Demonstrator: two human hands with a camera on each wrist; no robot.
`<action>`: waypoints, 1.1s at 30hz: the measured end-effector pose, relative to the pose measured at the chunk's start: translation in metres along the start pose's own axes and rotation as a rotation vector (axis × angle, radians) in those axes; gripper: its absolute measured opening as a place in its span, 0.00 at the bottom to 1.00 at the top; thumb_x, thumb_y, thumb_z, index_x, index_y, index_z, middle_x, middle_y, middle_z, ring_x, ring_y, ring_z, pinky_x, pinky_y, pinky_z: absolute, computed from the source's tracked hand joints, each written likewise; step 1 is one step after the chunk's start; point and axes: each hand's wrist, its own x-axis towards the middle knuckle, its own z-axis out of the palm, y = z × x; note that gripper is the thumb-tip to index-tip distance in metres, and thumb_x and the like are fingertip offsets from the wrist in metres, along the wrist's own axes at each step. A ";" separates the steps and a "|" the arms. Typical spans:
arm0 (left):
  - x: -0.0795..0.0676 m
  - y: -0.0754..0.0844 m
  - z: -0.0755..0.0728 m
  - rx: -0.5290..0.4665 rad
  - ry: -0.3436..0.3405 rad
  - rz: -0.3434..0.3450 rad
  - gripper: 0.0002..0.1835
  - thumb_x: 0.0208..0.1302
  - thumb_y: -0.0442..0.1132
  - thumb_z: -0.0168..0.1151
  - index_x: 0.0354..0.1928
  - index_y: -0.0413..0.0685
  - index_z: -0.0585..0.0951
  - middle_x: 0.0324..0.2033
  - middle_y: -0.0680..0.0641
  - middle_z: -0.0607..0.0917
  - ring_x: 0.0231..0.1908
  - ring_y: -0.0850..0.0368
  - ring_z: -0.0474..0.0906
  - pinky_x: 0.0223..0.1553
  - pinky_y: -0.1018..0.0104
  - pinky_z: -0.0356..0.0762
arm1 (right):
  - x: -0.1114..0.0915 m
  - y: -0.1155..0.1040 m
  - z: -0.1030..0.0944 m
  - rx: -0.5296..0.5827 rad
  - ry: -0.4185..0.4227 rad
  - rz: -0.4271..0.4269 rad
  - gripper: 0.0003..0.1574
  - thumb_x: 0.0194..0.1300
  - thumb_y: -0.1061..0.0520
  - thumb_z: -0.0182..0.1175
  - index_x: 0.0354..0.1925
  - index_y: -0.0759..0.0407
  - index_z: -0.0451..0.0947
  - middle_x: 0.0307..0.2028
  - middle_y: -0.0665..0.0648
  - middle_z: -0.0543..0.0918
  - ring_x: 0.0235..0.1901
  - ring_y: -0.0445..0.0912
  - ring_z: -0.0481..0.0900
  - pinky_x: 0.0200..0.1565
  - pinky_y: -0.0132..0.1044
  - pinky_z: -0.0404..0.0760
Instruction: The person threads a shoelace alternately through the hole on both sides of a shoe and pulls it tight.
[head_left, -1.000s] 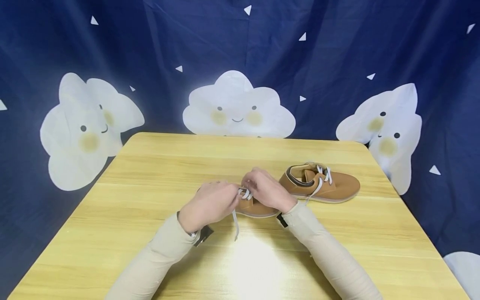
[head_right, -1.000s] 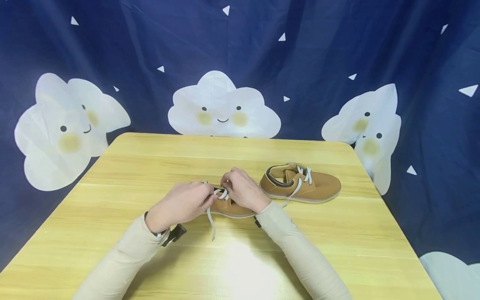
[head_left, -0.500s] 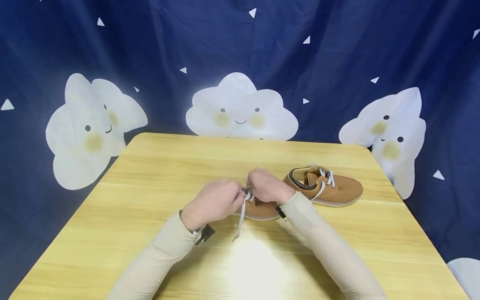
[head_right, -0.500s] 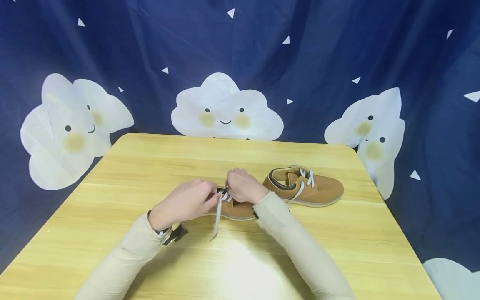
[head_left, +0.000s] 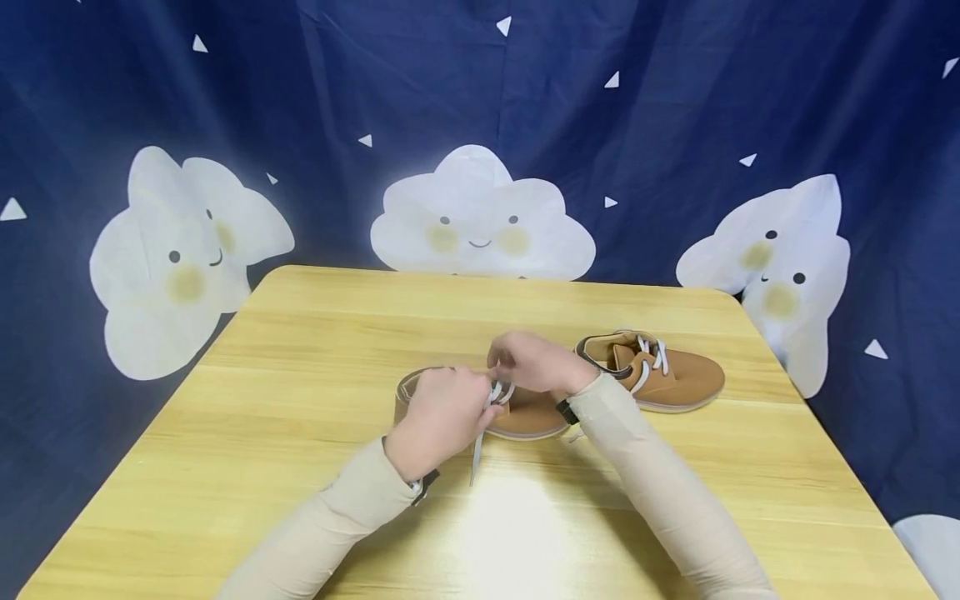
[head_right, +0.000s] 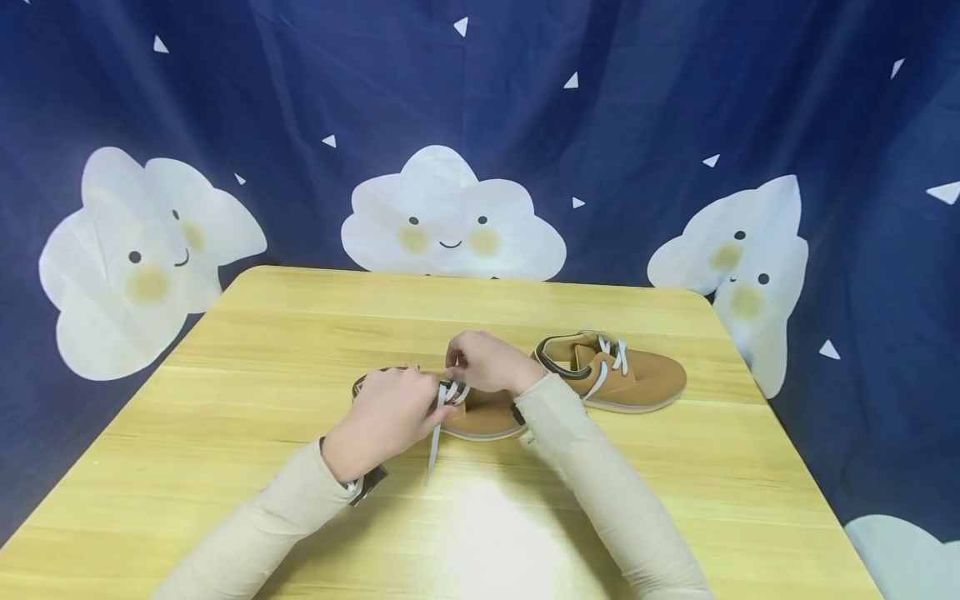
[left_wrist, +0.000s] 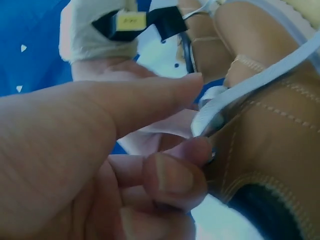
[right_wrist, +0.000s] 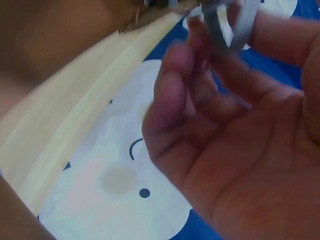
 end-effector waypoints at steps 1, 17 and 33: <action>0.000 0.001 0.002 0.023 0.014 0.003 0.24 0.62 0.63 0.70 0.20 0.55 0.77 0.12 0.56 0.69 0.14 0.62 0.63 0.12 0.69 0.61 | -0.001 0.002 -0.001 -0.002 0.001 -0.035 0.06 0.70 0.64 0.62 0.41 0.66 0.84 0.37 0.60 0.88 0.33 0.45 0.82 0.40 0.38 0.83; 0.003 -0.009 -0.002 -0.158 -0.069 -0.034 0.23 0.64 0.42 0.63 0.13 0.58 0.65 0.13 0.57 0.65 0.15 0.61 0.61 0.13 0.67 0.62 | 0.004 0.003 0.001 -0.006 -0.022 0.016 0.14 0.65 0.72 0.52 0.34 0.63 0.83 0.32 0.56 0.85 0.32 0.44 0.78 0.41 0.38 0.82; 0.004 -0.015 -0.006 -0.387 -0.077 -0.013 0.16 0.60 0.35 0.65 0.18 0.53 0.71 0.12 0.59 0.64 0.15 0.64 0.61 0.16 0.70 0.59 | 0.013 0.007 0.000 0.083 -0.053 0.176 0.21 0.69 0.57 0.51 0.18 0.49 0.66 0.17 0.46 0.66 0.18 0.40 0.61 0.23 0.31 0.63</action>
